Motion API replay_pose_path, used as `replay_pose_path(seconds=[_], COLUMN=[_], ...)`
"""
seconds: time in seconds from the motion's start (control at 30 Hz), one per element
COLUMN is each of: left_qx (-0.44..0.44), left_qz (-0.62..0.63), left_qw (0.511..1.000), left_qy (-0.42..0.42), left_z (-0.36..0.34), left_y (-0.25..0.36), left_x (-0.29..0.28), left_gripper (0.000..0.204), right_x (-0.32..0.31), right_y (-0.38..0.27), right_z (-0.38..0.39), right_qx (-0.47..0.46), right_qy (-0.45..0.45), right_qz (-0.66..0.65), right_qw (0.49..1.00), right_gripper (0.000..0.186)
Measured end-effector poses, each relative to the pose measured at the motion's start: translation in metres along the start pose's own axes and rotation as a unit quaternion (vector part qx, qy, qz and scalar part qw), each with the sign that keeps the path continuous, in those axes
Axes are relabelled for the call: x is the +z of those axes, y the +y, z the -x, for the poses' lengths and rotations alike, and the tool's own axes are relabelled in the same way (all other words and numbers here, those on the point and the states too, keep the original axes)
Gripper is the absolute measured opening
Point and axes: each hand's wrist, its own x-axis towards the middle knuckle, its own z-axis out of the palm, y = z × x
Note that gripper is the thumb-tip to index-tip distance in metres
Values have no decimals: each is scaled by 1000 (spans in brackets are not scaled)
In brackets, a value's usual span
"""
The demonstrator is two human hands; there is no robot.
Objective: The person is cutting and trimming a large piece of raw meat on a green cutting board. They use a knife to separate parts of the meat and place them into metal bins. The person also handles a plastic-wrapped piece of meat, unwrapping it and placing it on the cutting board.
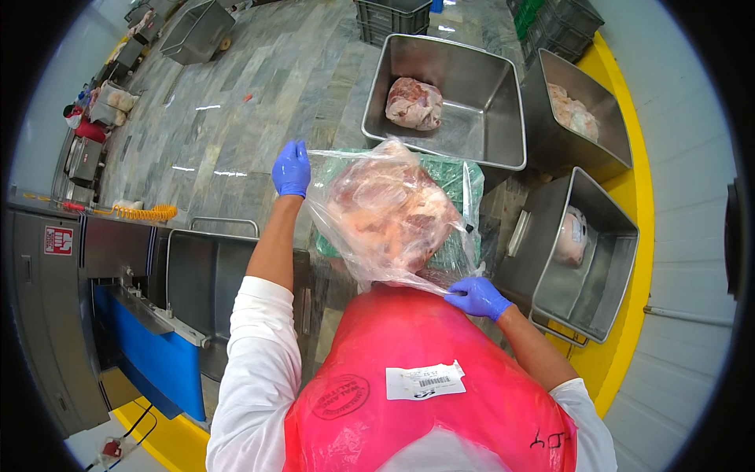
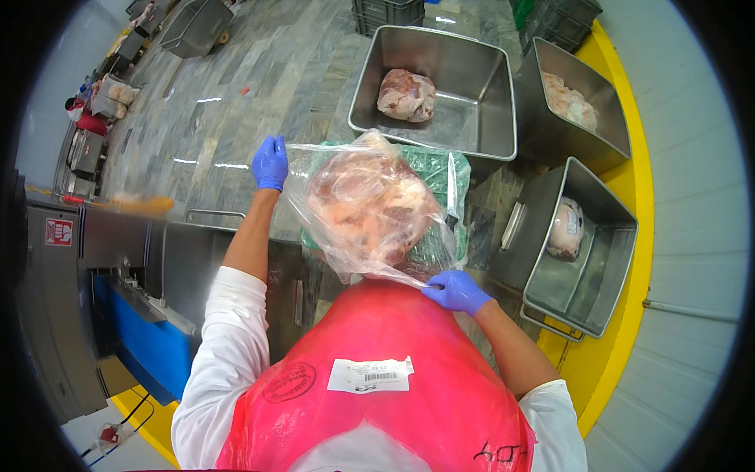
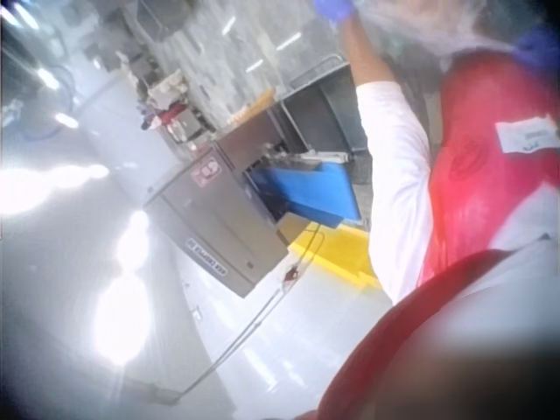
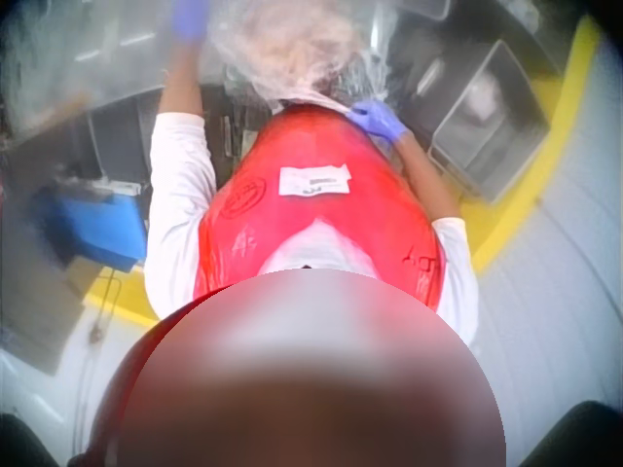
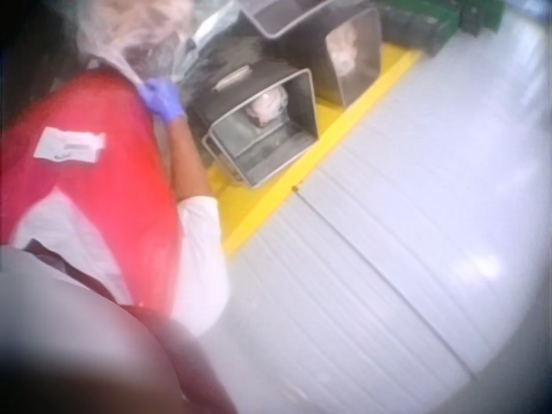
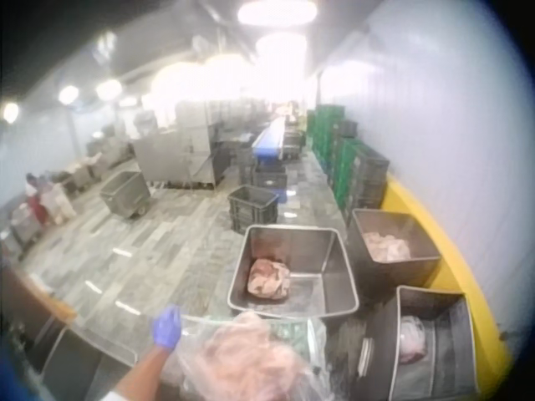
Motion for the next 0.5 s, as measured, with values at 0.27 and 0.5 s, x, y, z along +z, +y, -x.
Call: replay_pose_path(seconds=[0.27,0.5], left_qx=[10,182], left_qz=[211,58], left_qw=[963,931], left_qy=[-168,-311], left_z=[17,38], left_y=[65,145], left_x=[-2,23], left_gripper=[62,58], right_x=[-3,-28], right_y=[9,-6], right_z=[5,-19], right_qx=[-9,-26], right_qy=[9,36], right_qz=[73,107], right_qw=[997,993], right_gripper=[32,30])
